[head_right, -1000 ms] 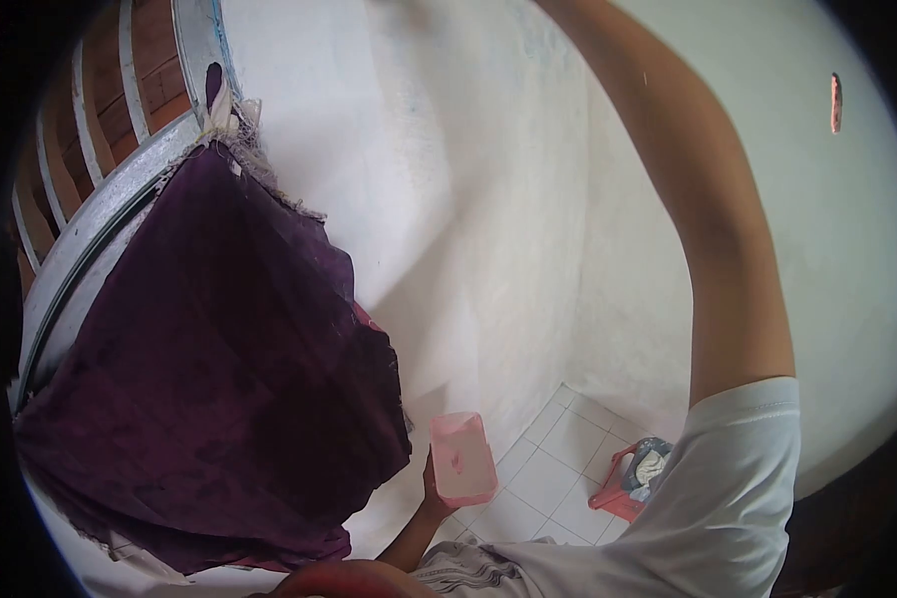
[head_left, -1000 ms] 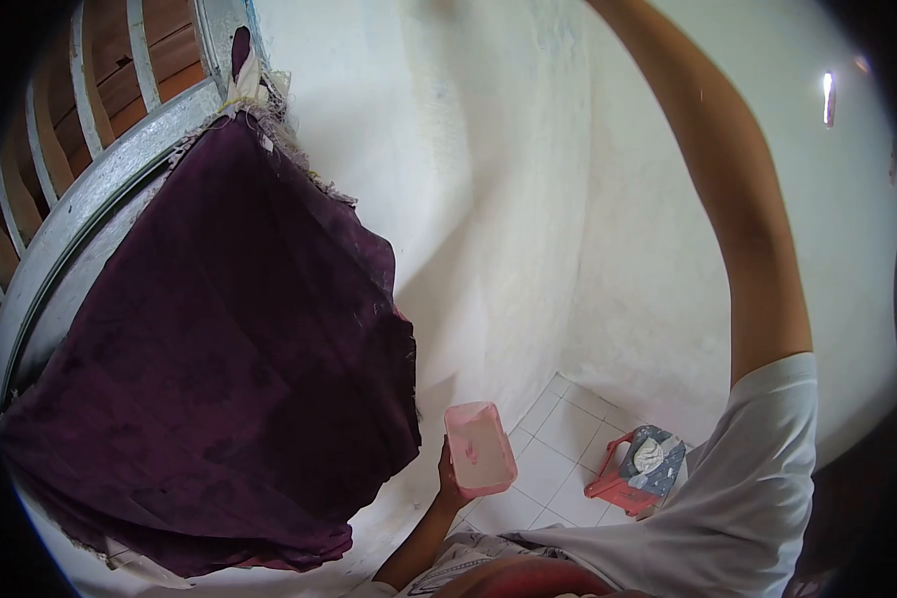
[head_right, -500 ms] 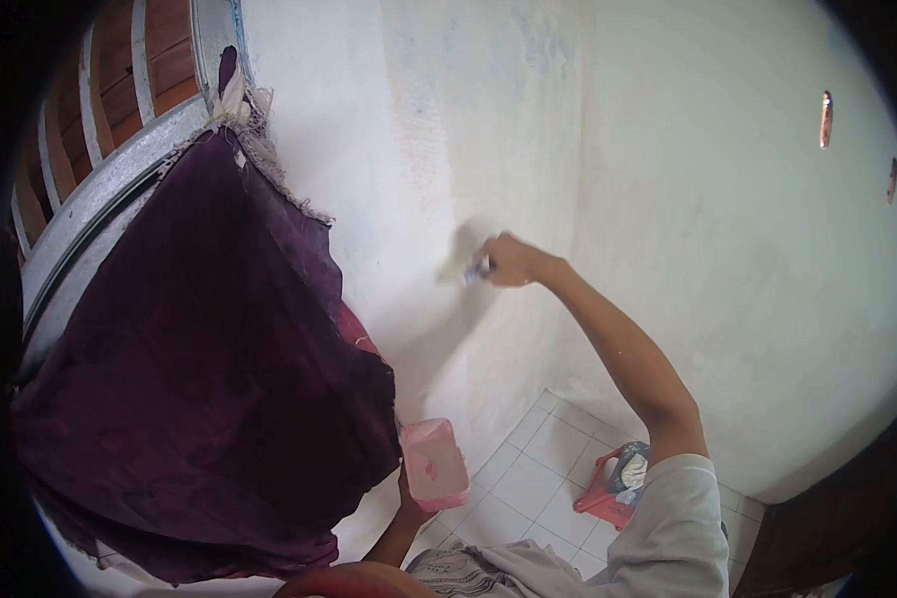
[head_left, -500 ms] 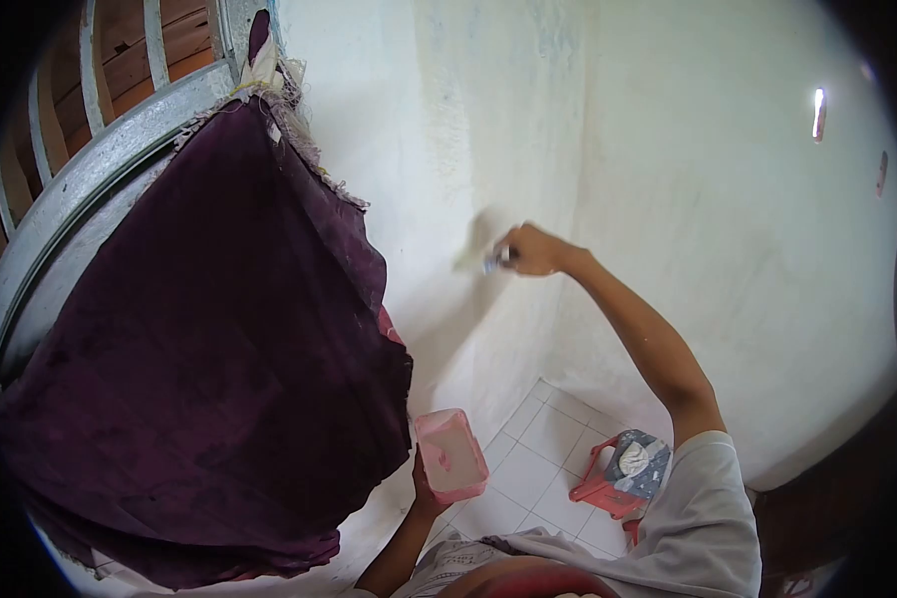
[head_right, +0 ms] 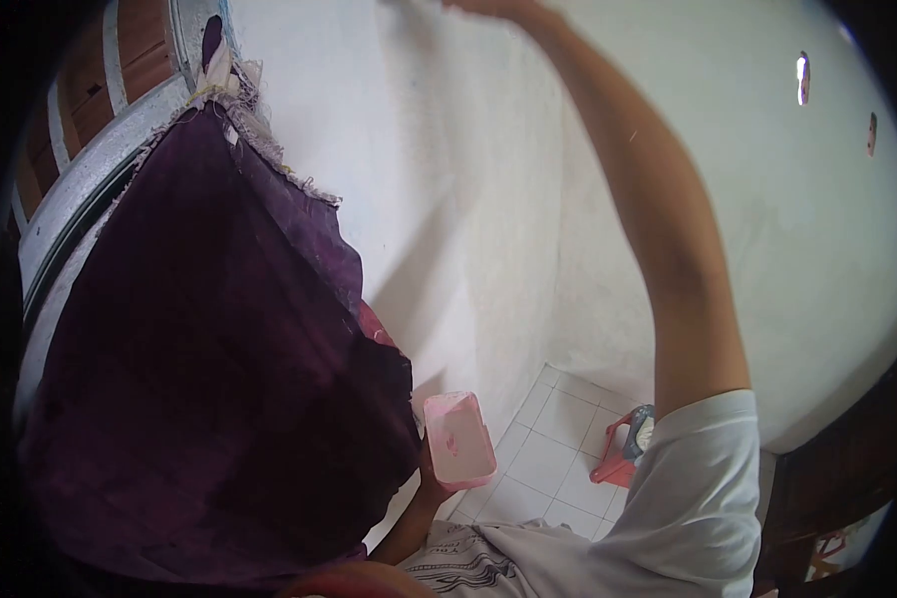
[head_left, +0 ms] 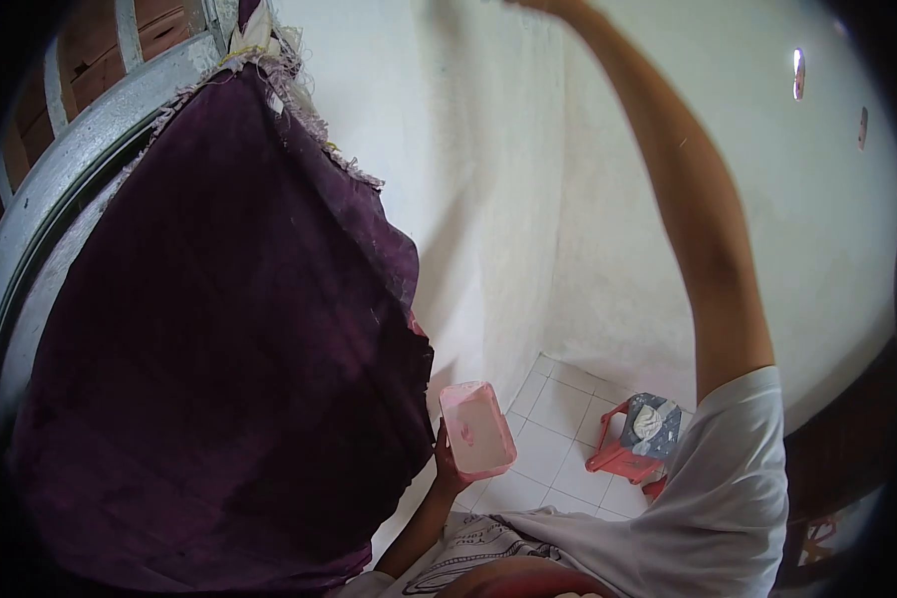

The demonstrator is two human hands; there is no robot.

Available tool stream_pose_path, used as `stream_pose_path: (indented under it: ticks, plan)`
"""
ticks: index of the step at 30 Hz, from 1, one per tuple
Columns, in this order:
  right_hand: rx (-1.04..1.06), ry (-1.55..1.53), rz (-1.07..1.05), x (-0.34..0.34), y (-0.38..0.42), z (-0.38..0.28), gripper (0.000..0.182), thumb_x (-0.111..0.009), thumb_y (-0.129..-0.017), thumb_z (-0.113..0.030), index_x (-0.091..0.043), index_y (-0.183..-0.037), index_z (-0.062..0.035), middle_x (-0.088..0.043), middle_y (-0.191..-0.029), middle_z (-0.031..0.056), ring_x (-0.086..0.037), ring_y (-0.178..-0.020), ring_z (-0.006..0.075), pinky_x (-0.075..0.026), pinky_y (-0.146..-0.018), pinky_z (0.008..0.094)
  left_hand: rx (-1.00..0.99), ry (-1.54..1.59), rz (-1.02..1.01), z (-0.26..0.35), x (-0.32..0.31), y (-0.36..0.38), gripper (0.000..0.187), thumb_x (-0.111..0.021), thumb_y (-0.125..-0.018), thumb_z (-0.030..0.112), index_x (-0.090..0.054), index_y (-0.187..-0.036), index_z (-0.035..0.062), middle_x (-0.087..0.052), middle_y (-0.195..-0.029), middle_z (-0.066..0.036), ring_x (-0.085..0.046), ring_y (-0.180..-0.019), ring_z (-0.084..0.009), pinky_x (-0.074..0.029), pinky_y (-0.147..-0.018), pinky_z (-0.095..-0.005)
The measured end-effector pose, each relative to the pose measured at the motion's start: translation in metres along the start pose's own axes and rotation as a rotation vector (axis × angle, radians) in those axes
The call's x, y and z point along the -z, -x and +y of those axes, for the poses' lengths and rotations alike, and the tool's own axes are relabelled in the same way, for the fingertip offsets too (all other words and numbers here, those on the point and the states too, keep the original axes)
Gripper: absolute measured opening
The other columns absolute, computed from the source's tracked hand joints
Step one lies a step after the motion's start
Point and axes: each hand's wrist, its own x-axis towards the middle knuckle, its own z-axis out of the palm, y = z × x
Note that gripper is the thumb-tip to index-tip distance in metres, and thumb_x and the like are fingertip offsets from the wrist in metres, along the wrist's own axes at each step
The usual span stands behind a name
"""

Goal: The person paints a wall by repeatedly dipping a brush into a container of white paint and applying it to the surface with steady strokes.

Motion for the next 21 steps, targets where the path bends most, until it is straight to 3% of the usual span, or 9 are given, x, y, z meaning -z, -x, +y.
stream_pose_path:
  ticks: [1, 3, 5, 11, 13, 14, 16, 20, 21]
  plan:
    - [0.082, -0.052, 0.101, -0.041, 0.018, 0.019, 0.029, -0.067, -0.092, -0.019, -0.073, -0.116, -0.0043, -0.075, -0.089, 0.0140, -0.067, -0.075, 0.0198, -0.054, -0.072, 0.0354, 0.007, 0.001, -0.002, 0.003, 0.003, -0.001, 0.071, -0.047, -0.099, 0.059, -0.038, -0.152, 0.0132, -0.054, -0.139, -0.014, -0.054, -0.130, -0.0315, -0.044, -0.109, -0.0517]
    - [0.105, -0.037, 0.284, -0.087, 0.079, 0.024, 0.039, -0.072, -0.082, -0.026, -0.071, -0.114, -0.0036, -0.072, -0.081, 0.0196, -0.072, -0.075, 0.0338, -0.057, -0.073, 0.0408, 0.083, 0.143, -0.060, 0.003, 0.009, -0.003, 0.074, -0.049, -0.097, 0.060, -0.037, -0.152, 0.0129, -0.052, -0.140, -0.015, -0.052, -0.131, -0.0337, -0.043, -0.109, -0.0533]
    - [-0.006, -0.117, 0.266, -0.129, 0.153, 0.017, 0.035, -0.075, -0.085, -0.020, -0.069, -0.113, 0.0011, -0.070, -0.079, 0.0178, -0.070, -0.069, 0.0246, -0.053, -0.065, 0.0359, 0.095, 0.137, -0.128, 0.002, 0.020, -0.003, 0.074, -0.050, -0.097, 0.060, -0.036, -0.153, 0.0135, -0.051, -0.141, -0.017, -0.052, -0.131, -0.0356, -0.043, -0.109, -0.0547]
    - [-0.326, -0.250, -0.297, -0.157, 0.335, 0.014, 0.018, -0.071, -0.087, -0.011, -0.072, -0.103, -0.0008, -0.069, -0.075, 0.0190, -0.068, -0.061, 0.0266, -0.053, -0.061, 0.0381, 0.232, 0.193, -0.209, -0.002, 0.046, -0.001, 0.076, -0.051, -0.096, 0.060, -0.032, -0.156, 0.0176, -0.046, -0.146, -0.020, -0.048, -0.133, -0.0406, -0.041, -0.108, -0.0608]
    - [-0.047, -0.199, -0.640, -0.144, 0.348, 0.029, 0.017, -0.069, -0.089, -0.009, -0.073, -0.104, -0.0038, -0.070, -0.078, 0.0188, -0.067, -0.063, 0.0262, -0.053, -0.064, 0.0375, 0.245, 0.178, -0.177, -0.004, 0.047, 0.003, 0.076, -0.051, -0.095, 0.060, -0.032, -0.156, 0.0187, -0.045, -0.147, -0.020, -0.047, -0.134, -0.0407, -0.040, -0.108, -0.0617]
    - [0.092, -0.211, -0.515, -0.140, 0.331, 0.042, 0.017, -0.069, -0.090, -0.010, -0.075, -0.106, -0.0063, -0.072, -0.081, 0.0176, -0.066, -0.063, 0.0232, -0.053, -0.066, 0.0365, 0.240, 0.150, -0.155, -0.005, 0.047, 0.002, 0.078, -0.051, -0.094, 0.061, -0.031, -0.157, 0.0186, -0.043, -0.148, -0.020, -0.047, -0.134, -0.0410, -0.039, -0.109, -0.0623]
    - [-0.015, -0.008, -0.509, -0.099, 0.248, 0.041, 0.019, -0.072, -0.091, -0.018, -0.076, -0.106, -0.0076, -0.072, -0.078, 0.0138, -0.063, -0.062, 0.0193, -0.054, -0.065, 0.0345, 0.234, 0.134, -0.133, -0.010, 0.035, 0.001, 0.080, -0.051, -0.094, 0.062, -0.030, -0.157, 0.0186, -0.042, -0.149, -0.020, -0.046, -0.135, -0.0412, -0.039, -0.109, -0.0628]
    - [0.548, 0.151, -0.330, -0.022, 0.045, 0.040, 0.028, -0.073, -0.089, -0.026, -0.074, -0.105, -0.0037, -0.071, -0.080, 0.0143, -0.066, -0.067, 0.0223, -0.054, -0.068, 0.0372, 0.247, 0.156, -0.207, -0.020, 0.014, -0.006, 0.082, -0.051, -0.093, 0.063, -0.027, -0.158, 0.0185, -0.040, -0.150, -0.020, -0.047, -0.134, -0.0423, -0.038, -0.110, -0.0626]
    - [0.366, 0.195, -0.376, 0.006, 0.013, 0.019, 0.027, -0.071, -0.090, -0.023, -0.074, -0.109, -0.0040, -0.074, -0.086, 0.0136, -0.066, -0.072, 0.0210, -0.054, -0.070, 0.0364, 0.253, 0.142, -0.250, -0.022, 0.013, -0.013, 0.082, -0.051, -0.093, 0.063, -0.027, -0.158, 0.0185, -0.039, -0.151, -0.020, -0.047, -0.134, -0.0425, -0.038, -0.110, -0.0624]
